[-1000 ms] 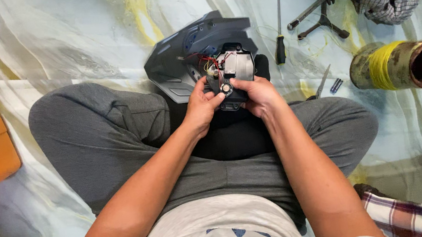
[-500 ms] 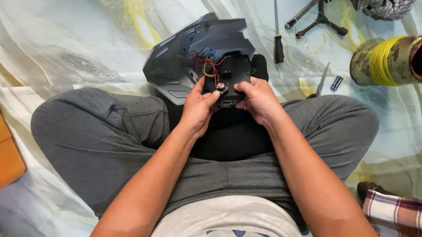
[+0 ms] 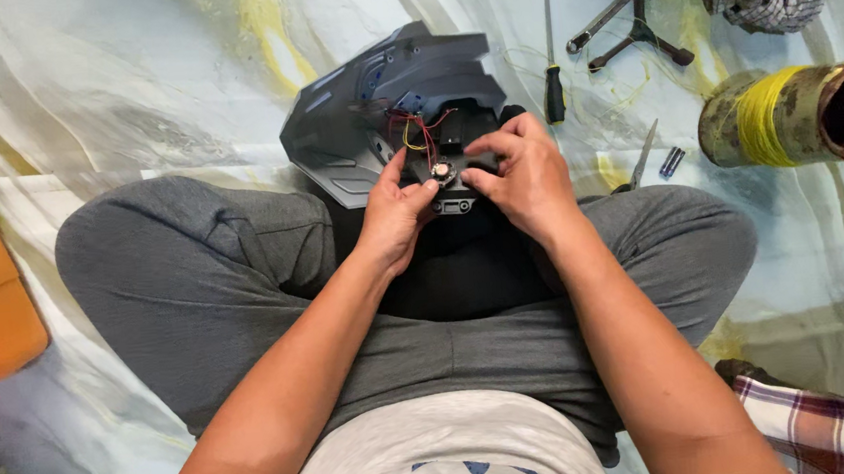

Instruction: The person sits on the floor and works on a grey helmet with LED lights. They use a screwdriver to remove screws from the back cover, then open the helmet to access the internal wiring and battery. The person manipulates the wires and components inside the helmet.

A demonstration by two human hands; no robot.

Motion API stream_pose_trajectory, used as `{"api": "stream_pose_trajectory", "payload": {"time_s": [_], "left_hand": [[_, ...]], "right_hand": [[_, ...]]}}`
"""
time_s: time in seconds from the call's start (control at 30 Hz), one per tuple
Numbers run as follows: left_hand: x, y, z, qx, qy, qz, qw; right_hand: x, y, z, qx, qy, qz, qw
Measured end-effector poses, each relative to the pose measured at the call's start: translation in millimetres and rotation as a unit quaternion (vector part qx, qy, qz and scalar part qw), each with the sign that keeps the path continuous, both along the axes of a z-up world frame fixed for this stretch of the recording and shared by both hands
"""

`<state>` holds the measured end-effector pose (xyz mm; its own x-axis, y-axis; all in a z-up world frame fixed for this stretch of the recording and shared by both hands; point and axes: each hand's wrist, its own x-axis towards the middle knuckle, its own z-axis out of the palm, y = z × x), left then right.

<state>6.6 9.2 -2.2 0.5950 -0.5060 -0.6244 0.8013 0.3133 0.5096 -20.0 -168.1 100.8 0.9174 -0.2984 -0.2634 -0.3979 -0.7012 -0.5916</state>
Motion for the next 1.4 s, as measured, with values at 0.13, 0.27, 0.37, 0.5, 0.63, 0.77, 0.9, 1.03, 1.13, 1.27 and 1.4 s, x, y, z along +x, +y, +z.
{"api": "stream_pose_trajectory", "payload": {"time_s": [0.13,0.27,0.37,0.5,0.63,0.77,0.9,1.03,1.13,1.27,1.4], "left_hand": [[-1.2,0.4,0.8,0.009,-0.010,-0.005,1.000],[-0.4,0.1,1.1,0.030,-0.005,-0.009,1.000],[-0.5,-0.4,0.8,0.028,-0.010,-0.006,1.000],[-0.2,-0.1,-1.9,0.042,-0.024,-0.010,0.999],[0.2,-3.2,-2.2,0.047,-0.016,-0.003,0.999],[-0.9,-0.5,-2.1,0.047,-0.017,-0.002,0.999],[-4.1,-4.6,-4.6,0.033,-0.042,0.020,0.998],[-3.1,-9.3,-2.7,0.040,-0.029,0.028,0.998],[-1.4,-5.7,2.0,0.050,-0.021,0.024,0.998],[-4.0,-7.0,9.6,0.044,-0.031,0.040,0.998],[-3.0,-10.0,8.9,0.054,-0.039,0.057,0.996]], "right_hand": [[3.1,-0.6,-2.9,0.019,-0.023,0.069,0.997],[3.3,-4.4,-10.2,0.049,-0.026,0.086,0.995],[2.3,-5.3,-12.9,0.044,-0.035,0.099,0.993],[1.8,0.4,-16.9,0.046,-0.048,0.093,0.993],[-2.1,3.9,-19.1,0.042,-0.056,0.093,0.993],[-10.0,9.5,-26.7,0.037,-0.078,0.067,0.994],[-14.4,3.5,-42.4,0.057,-0.113,0.063,0.990],[-14.7,2.7,-61.4,0.076,-0.156,0.034,0.984],[-13.8,10.8,-69.8,0.086,-0.161,0.001,0.983],[-16.1,17.8,-61.9,0.069,-0.183,-0.012,0.981],[-13.4,27.0,-54.8,0.075,-0.202,-0.130,0.968]]}}
